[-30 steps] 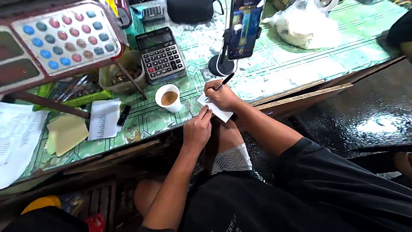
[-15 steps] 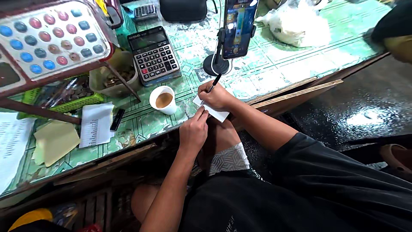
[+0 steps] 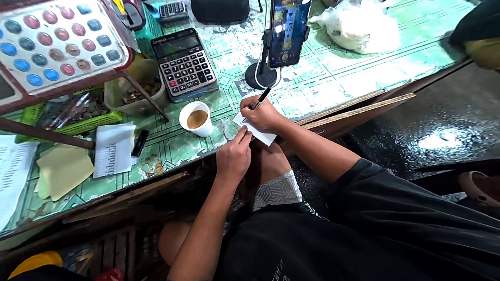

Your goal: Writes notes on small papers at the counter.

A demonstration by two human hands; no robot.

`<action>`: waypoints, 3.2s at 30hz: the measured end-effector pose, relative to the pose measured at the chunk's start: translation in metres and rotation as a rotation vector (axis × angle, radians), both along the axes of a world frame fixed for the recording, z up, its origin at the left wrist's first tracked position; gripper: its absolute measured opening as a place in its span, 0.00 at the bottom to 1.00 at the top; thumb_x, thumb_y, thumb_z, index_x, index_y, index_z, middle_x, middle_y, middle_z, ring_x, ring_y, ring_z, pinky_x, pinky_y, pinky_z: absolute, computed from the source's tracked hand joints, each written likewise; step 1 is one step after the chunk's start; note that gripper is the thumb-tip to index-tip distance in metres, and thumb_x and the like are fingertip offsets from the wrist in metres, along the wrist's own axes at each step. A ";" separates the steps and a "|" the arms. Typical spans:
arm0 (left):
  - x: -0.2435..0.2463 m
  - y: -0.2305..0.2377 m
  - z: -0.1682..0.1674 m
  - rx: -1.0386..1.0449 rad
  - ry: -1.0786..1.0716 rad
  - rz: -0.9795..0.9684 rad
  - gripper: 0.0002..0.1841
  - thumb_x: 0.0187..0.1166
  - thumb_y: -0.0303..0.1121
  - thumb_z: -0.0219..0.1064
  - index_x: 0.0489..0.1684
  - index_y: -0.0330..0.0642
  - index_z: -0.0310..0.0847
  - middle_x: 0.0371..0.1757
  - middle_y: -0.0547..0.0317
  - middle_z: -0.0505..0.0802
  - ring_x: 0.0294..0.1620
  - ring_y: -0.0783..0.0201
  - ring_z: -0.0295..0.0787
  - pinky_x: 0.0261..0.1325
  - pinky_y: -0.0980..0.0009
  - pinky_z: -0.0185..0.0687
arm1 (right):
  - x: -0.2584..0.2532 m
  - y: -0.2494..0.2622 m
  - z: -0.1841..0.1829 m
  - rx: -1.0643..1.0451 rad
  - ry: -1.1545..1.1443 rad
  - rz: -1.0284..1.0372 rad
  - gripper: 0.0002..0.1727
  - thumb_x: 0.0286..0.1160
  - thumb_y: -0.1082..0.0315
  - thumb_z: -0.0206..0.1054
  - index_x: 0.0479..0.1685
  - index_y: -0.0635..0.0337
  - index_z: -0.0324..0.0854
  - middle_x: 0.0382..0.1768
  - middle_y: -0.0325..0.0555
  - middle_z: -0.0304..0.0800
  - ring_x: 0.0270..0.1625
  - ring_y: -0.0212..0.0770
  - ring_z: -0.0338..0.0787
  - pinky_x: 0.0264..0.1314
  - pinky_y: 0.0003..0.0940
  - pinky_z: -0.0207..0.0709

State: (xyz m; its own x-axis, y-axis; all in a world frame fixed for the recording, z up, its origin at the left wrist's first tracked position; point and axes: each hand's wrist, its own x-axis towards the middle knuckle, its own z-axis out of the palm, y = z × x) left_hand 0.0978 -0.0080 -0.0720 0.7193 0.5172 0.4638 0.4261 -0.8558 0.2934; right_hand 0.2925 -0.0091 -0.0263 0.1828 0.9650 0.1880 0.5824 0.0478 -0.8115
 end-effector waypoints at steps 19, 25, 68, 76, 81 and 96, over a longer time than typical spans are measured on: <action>-0.001 0.001 0.003 -0.029 0.029 -0.020 0.16 0.81 0.30 0.64 0.61 0.51 0.93 0.74 0.64 0.89 0.40 0.60 0.95 0.34 0.59 0.89 | 0.002 0.001 -0.002 0.022 -0.005 -0.013 0.14 0.73 0.71 0.61 0.16 0.56 0.78 0.14 0.37 0.74 0.19 0.33 0.73 0.23 0.36 0.64; 0.002 0.001 0.000 -0.012 -0.003 0.001 0.15 0.80 0.31 0.64 0.59 0.53 0.94 0.72 0.65 0.91 0.41 0.60 0.97 0.35 0.59 0.90 | 0.005 0.002 -0.001 0.002 0.013 -0.023 0.15 0.74 0.71 0.60 0.16 0.57 0.77 0.13 0.38 0.71 0.18 0.35 0.72 0.22 0.38 0.63; 0.001 0.000 0.002 -0.034 0.009 -0.001 0.15 0.80 0.30 0.64 0.59 0.51 0.94 0.73 0.64 0.90 0.40 0.59 0.96 0.35 0.58 0.90 | 0.014 0.001 -0.005 0.038 0.027 -0.036 0.16 0.74 0.70 0.60 0.16 0.55 0.78 0.12 0.36 0.72 0.18 0.32 0.72 0.22 0.35 0.62; 0.001 0.001 0.002 -0.030 0.006 -0.001 0.16 0.80 0.29 0.64 0.59 0.51 0.94 0.72 0.64 0.90 0.42 0.60 0.96 0.35 0.58 0.90 | 0.015 0.003 -0.006 0.048 -0.002 -0.112 0.15 0.74 0.70 0.60 0.16 0.55 0.78 0.13 0.37 0.72 0.18 0.34 0.72 0.23 0.38 0.63; 0.001 0.001 0.002 -0.035 0.012 0.001 0.16 0.80 0.31 0.63 0.60 0.53 0.93 0.73 0.66 0.90 0.44 0.60 0.97 0.37 0.57 0.91 | 0.012 0.000 0.002 -0.027 -0.065 -0.088 0.15 0.75 0.67 0.61 0.17 0.55 0.79 0.15 0.40 0.76 0.22 0.38 0.78 0.25 0.44 0.69; 0.001 0.000 0.002 -0.022 0.000 0.008 0.16 0.78 0.30 0.64 0.57 0.53 0.95 0.70 0.65 0.92 0.45 0.60 0.98 0.38 0.58 0.91 | 0.015 -0.003 -0.002 0.010 -0.022 -0.077 0.16 0.76 0.69 0.61 0.16 0.56 0.78 0.13 0.38 0.71 0.19 0.36 0.73 0.24 0.40 0.63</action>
State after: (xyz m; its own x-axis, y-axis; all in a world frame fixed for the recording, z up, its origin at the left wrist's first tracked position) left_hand 0.0984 -0.0083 -0.0703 0.7151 0.5330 0.4523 0.4327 -0.8457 0.3125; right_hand 0.3074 -0.0120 -0.0287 0.2522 0.9463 0.2023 0.6020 0.0103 -0.7984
